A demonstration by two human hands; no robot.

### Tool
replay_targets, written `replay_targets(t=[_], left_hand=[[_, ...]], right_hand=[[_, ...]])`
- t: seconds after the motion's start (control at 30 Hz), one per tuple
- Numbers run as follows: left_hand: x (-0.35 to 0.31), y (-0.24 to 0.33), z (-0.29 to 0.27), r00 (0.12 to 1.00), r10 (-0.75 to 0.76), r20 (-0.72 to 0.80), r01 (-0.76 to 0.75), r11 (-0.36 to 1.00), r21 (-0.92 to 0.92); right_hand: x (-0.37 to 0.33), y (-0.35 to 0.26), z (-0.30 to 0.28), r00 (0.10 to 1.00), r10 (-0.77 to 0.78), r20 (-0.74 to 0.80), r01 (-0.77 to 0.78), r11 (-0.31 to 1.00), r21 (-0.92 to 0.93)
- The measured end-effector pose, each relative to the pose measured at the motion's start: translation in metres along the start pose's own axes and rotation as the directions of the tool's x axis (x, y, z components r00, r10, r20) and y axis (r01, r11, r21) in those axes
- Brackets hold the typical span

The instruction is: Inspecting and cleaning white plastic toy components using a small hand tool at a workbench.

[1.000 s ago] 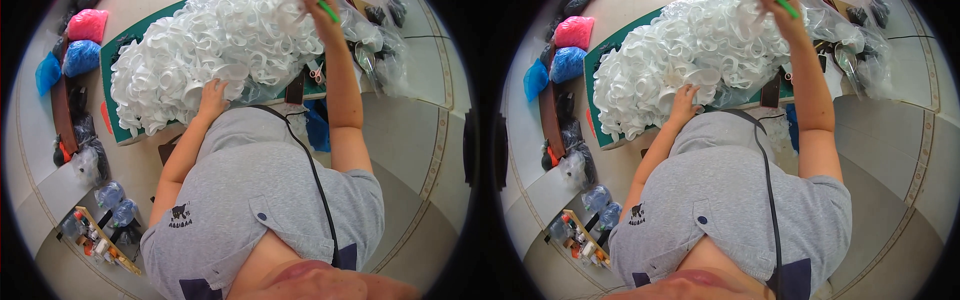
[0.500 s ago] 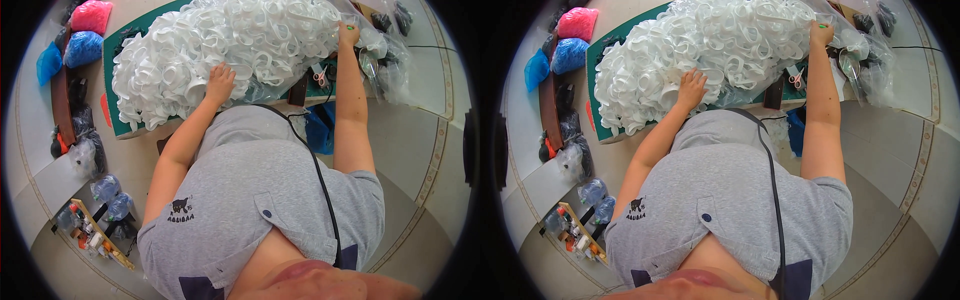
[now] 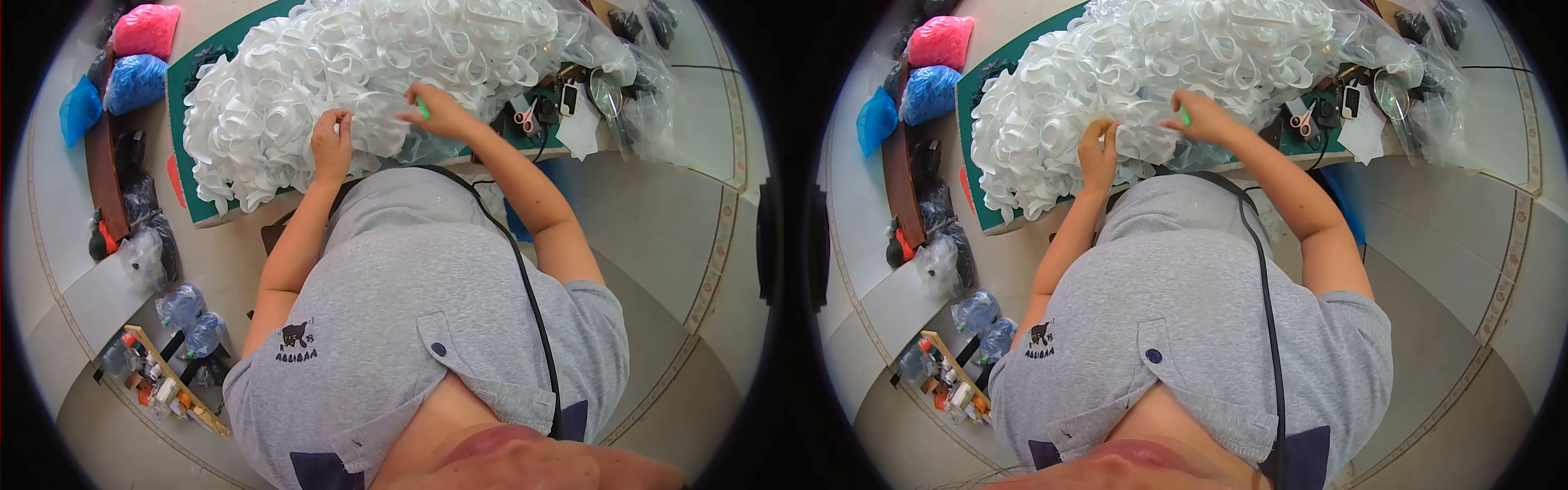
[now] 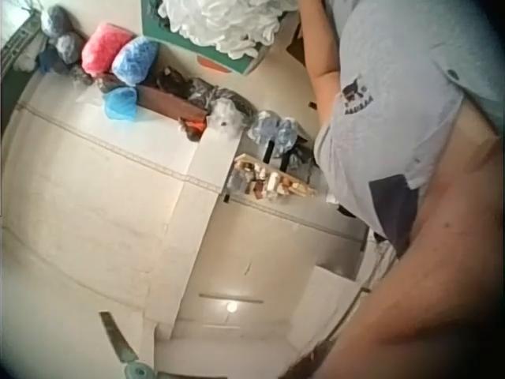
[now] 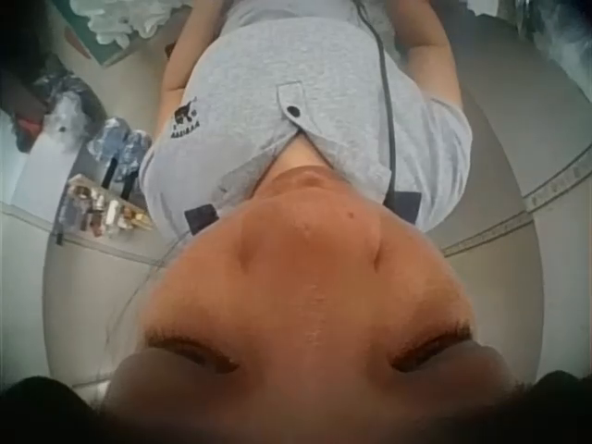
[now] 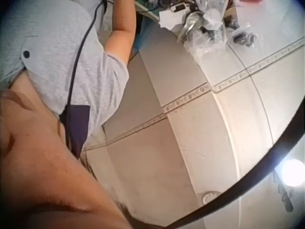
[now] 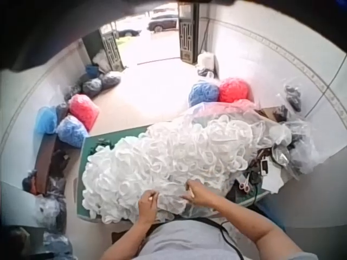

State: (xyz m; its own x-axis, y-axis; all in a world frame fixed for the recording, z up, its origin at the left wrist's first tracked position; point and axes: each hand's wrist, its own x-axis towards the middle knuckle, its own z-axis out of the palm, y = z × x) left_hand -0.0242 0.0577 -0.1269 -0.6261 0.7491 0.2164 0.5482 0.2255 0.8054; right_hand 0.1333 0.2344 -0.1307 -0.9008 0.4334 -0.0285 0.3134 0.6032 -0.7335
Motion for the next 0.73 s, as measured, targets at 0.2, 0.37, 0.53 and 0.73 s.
replay_targets(t=[0.2,0.37,0.53,0.73], left_hand=[[-0.027,-0.001,-0.016,0.907,-0.294,0.302,0.356,0.918,-0.176],[-0.037,0.003,-0.010,0.937,-0.010,0.348,0.086,0.976,-0.201],[-0.029,-0.011,0.008,0.959,0.206,0.197,-0.214,0.977,0.022],[0.017,-0.027,0.025,0.951,0.232,0.204,-0.291,0.893,0.343]], right_hand=[[0.007,0.025,0.081,0.986,0.075,-0.149,-0.102,0.977,-0.186],[0.008,0.024,0.079,0.980,-0.149,-0.128,0.077,0.891,-0.447],[0.010,0.011,0.065,0.945,-0.234,-0.226,0.121,0.898,-0.424],[0.035,0.035,0.074,0.958,-0.258,-0.125,0.175,0.871,-0.460]])
